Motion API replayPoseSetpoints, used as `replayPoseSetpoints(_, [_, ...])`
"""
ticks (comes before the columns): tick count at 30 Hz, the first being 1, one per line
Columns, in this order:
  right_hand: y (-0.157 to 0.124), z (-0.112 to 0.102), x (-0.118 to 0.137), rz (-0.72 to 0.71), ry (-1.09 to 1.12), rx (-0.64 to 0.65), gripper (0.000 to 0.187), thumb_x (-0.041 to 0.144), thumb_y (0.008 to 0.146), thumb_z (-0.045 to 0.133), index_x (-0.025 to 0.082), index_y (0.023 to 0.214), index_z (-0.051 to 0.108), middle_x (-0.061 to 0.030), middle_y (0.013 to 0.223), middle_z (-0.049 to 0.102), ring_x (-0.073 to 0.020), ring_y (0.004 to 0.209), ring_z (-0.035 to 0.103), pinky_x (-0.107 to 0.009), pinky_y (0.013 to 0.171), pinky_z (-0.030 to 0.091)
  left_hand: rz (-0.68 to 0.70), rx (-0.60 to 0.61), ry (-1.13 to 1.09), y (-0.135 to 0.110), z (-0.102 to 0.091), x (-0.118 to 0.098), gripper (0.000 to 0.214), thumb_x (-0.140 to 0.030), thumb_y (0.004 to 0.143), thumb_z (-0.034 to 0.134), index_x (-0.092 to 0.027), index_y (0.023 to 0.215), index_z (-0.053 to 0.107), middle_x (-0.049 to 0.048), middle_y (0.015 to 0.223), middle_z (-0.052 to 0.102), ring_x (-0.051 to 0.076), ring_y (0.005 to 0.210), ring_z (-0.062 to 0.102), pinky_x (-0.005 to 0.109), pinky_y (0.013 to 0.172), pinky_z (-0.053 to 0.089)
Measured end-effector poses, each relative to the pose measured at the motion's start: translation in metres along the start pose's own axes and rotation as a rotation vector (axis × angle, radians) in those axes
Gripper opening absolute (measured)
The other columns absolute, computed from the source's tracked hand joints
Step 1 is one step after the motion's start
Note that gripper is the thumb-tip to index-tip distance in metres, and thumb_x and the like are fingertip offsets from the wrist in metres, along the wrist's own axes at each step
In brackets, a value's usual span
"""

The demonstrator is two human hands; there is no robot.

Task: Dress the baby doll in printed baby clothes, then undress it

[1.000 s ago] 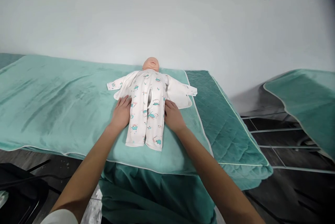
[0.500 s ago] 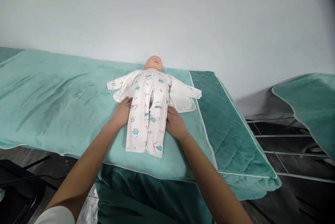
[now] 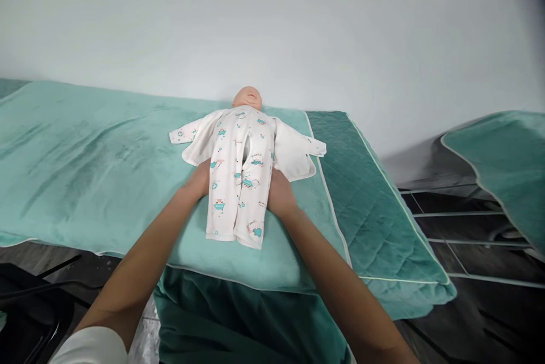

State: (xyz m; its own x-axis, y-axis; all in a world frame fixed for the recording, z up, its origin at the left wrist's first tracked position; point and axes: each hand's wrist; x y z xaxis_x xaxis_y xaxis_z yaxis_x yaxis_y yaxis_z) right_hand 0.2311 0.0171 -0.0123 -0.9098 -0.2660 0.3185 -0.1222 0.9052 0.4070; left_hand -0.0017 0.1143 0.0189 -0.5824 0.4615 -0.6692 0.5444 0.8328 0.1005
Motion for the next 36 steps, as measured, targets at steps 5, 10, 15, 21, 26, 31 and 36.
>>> replayPoseSetpoints(5, [-0.004, -0.003, -0.002, -0.055, 0.068, -0.006, 0.043, 0.036, 0.093, 0.061, 0.02, 0.133, 0.064, -0.0147, 0.129, 0.07, -0.034, 0.12, 0.064, -0.048, 0.1, 0.055, -0.002, -0.095, -0.014, -0.002, 0.0, 0.001, 0.034, -0.039, 0.087, 0.061, -0.02, 0.112, 0.072, 0.0105, 0.124, 0.076, 0.036, 0.11, 0.069, 0.047, 0.089, 0.058])
replayPoseSetpoints(10, [-0.004, -0.002, -0.003, -0.044, 0.037, 0.014, 0.041, 0.033, 0.094, 0.062, 0.018, 0.132, 0.065, -0.0152, 0.129, 0.07, -0.0334, 0.121, 0.064, -0.048, 0.103, 0.054, 0.104, -0.16, 0.192, -0.009, -0.001, 0.008, 0.02, -0.03, 0.091, 0.055, -0.019, 0.092, 0.072, 0.0111, 0.11, 0.075, 0.03, 0.101, 0.066, 0.043, 0.089, 0.054])
replayPoseSetpoints(15, [-0.006, -0.002, -0.002, -0.039, 0.038, 0.024, 0.039, 0.035, 0.095, 0.062, 0.019, 0.13, 0.068, -0.0145, 0.127, 0.071, -0.0334, 0.12, 0.065, -0.046, 0.098, 0.054, 0.251, -0.188, 0.361, -0.033, 0.003, 0.022, 0.025, -0.022, 0.092, 0.052, -0.022, 0.072, 0.068, 0.0102, 0.094, 0.07, 0.026, 0.09, 0.059, 0.042, 0.082, 0.049])
replayPoseSetpoints(21, [-0.013, -0.007, 0.001, 0.016, 0.059, 0.039, 0.018, 0.029, 0.089, 0.062, 0.02, 0.098, 0.075, -0.0092, 0.098, 0.075, -0.0275, 0.095, 0.069, -0.037, 0.08, 0.054, 0.237, -0.151, 0.365, -0.044, 0.002, 0.023, 0.016, -0.021, 0.09, 0.06, -0.022, 0.08, 0.072, 0.01, 0.095, 0.069, 0.026, 0.093, 0.058, 0.041, 0.084, 0.048])
replayPoseSetpoints(26, [-0.017, -0.016, -0.002, 0.211, 0.312, -0.16, 0.027, 0.032, 0.098, 0.047, 0.021, 0.085, 0.068, -0.0027, 0.079, 0.069, -0.0182, 0.071, 0.061, -0.03, 0.067, 0.047, 0.163, -0.22, 0.307, -0.04, -0.002, 0.022, 0.024, -0.022, 0.095, 0.052, -0.021, 0.08, 0.07, 0.009, 0.087, 0.066, 0.025, 0.089, 0.058, 0.04, 0.082, 0.048])
replayPoseSetpoints(31, [-0.016, -0.028, -0.043, 0.438, 0.106, -0.425, 0.026, 0.031, 0.092, 0.051, 0.017, 0.103, 0.071, -0.0129, 0.105, 0.07, -0.0278, 0.102, 0.062, -0.043, 0.096, 0.049, -0.044, -0.427, 0.29, -0.035, -0.002, 0.03, 0.026, -0.031, 0.098, 0.051, -0.02, 0.09, 0.072, 0.0087, 0.094, 0.071, 0.026, 0.094, 0.06, 0.041, 0.09, 0.047])
replayPoseSetpoints(36, [-0.02, -0.046, -0.076, 0.8, -0.212, -0.179, 0.045, 0.042, 0.091, 0.06, 0.011, 0.124, 0.067, -0.0235, 0.128, 0.063, -0.037, 0.117, 0.058, -0.05, 0.097, 0.047, -0.282, -0.561, 0.319, -0.028, -0.004, 0.036, 0.022, -0.027, 0.094, 0.053, -0.019, 0.101, 0.072, 0.0132, 0.109, 0.071, 0.032, 0.108, 0.059, 0.047, 0.094, 0.045])
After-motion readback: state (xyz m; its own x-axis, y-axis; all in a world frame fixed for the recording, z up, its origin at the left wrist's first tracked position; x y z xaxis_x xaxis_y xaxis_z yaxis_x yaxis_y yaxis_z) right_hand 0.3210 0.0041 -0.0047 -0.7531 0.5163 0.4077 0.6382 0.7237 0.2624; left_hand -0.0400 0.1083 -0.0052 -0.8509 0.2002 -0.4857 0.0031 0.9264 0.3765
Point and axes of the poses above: each hand's wrist, its own y-axis towards the middle knuckle, its own z-axis out of the palm, x = y × z
